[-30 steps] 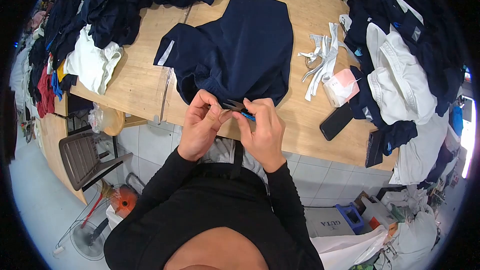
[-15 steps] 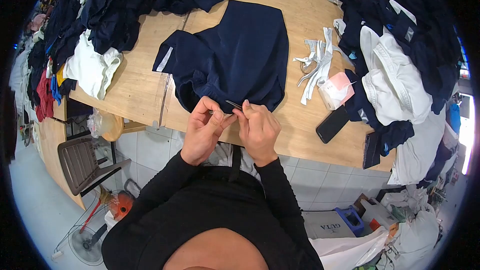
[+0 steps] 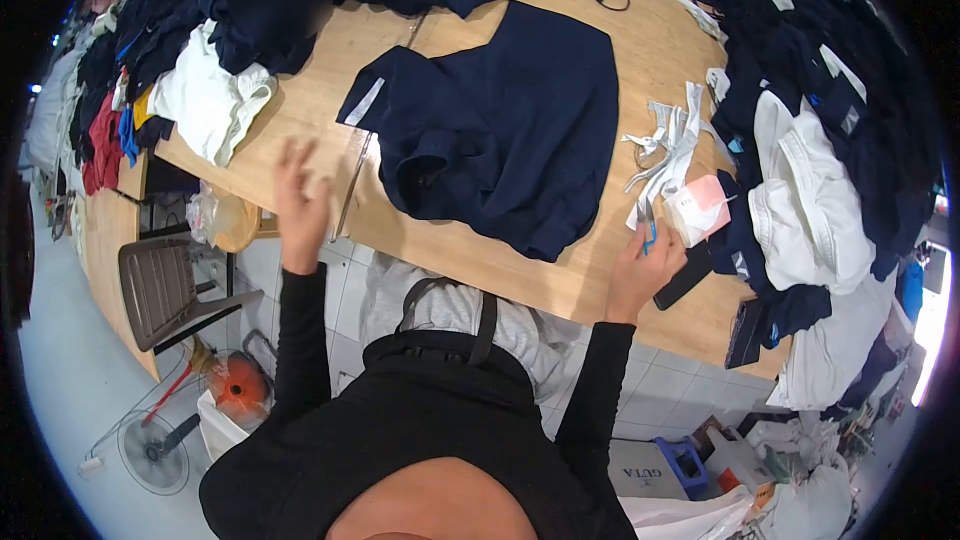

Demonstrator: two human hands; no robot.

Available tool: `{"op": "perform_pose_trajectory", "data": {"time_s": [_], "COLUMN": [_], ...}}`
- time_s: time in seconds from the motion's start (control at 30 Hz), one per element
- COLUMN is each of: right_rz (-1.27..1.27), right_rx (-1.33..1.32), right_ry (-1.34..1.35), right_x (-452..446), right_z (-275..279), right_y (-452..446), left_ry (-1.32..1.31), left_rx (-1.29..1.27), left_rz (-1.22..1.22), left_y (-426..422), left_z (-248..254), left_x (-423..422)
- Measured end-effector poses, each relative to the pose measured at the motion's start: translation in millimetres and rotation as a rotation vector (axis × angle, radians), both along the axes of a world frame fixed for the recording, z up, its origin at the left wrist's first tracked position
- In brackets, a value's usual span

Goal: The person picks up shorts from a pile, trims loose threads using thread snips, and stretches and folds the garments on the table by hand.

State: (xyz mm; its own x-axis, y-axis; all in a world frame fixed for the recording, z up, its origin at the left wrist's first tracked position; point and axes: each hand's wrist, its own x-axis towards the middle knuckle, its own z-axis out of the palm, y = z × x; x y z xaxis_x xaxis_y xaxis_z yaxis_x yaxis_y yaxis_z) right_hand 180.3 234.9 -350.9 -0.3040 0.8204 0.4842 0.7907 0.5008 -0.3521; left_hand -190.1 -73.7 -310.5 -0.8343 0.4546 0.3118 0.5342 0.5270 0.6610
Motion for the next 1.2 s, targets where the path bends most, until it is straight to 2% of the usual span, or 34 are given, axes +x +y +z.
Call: {"op": "perform_pose_trajectory", "data": {"time_s": [0.03,0.07,0.1,0.17,0.2,0.27,0.3,0.4,0.5,0.57,0.67,0.77,0.83,0.97,1.03,1.07,1.1,1.2], "right_rz": [0.005,0.011,0.133,0.428,0.574,0.569,0.564,0.348,0.049,0.068,0.079,0.147,0.238,0.311,0.280,0.218,0.161,0.009], "right_rx": [0.120,0.240,0.127,-0.196,-0.355,-0.357,-0.355,-0.227,-0.402,-0.388,-0.450,-0.524,-0.510,-0.356,-0.316,-0.346,-0.376,-0.388], "right_ry": [-0.055,-0.106,-0.018,0.082,0.130,0.005,-0.060,0.102,0.189,0.274,0.329,0.397,0.450,0.266,0.182,0.241,0.300,0.437], "right_x": [-11.1,-22.3,-31.5,-60.2,-67.0,-58.4,-52.0,-35.3,-10.3,-2.9,-2.5,-13.0,-39.4,-97.7,-109.5,-103.1,-91.1,-62.0], "right_z": [12.1,20.0,21.5,53.6,64.1,46.2,35.0,27.4,10.1,5.9,12.3,17.0,25.6,42.2,19.2,7.3,-5.2,-8.7], "right_y": [-5.1,-12.4,-25.7,-65.4,-75.2,-75.9,-73.2,-54.8,-41.8,-33.0,-35.3,-46.4,-61.8,-75.7,-72.7,-69.0,-59.3,-41.7], "left_ry": [-0.159,-0.190,-0.221,-0.116,-0.227,-0.238,-0.137,0.099,0.061,-0.059,-0.045,-0.019,-0.110,-0.332,-0.149,-0.057,0.103,0.240], "left_rx": [0.081,0.077,0.070,-0.078,-0.130,-0.208,-0.110,0.123,0.057,0.086,0.069,0.076,0.139,0.224,0.062,-0.018,-0.025,0.150], "left_rz": [-0.038,-0.059,-0.083,-0.118,-0.119,-0.080,-0.044,0.105,0.069,0.129,0.153,0.208,0.278,0.255,0.158,0.111,0.102,0.194], "left_y": [13.9,29.4,43.0,59.1,65.8,68.8,66.3,47.7,21.6,14.2,7.2,10.1,17.6,28.6,24.3,22.7,22.0,14.0], "left_z": [-1.2,-1.5,-1.9,-22.7,-27.1,-33.5,-30.8,1.6,-8.1,-28.4,-38.9,-37.3,-33.4,-36.5,-35.2,-34.4,-24.9,-24.5], "left_x": [13.9,28.6,41.1,53.6,57.1,60.5,60.7,66.5,62.6,64.6,69.6,74.6,75.5,74.6,74.4,74.7,76.1,82.6]}}
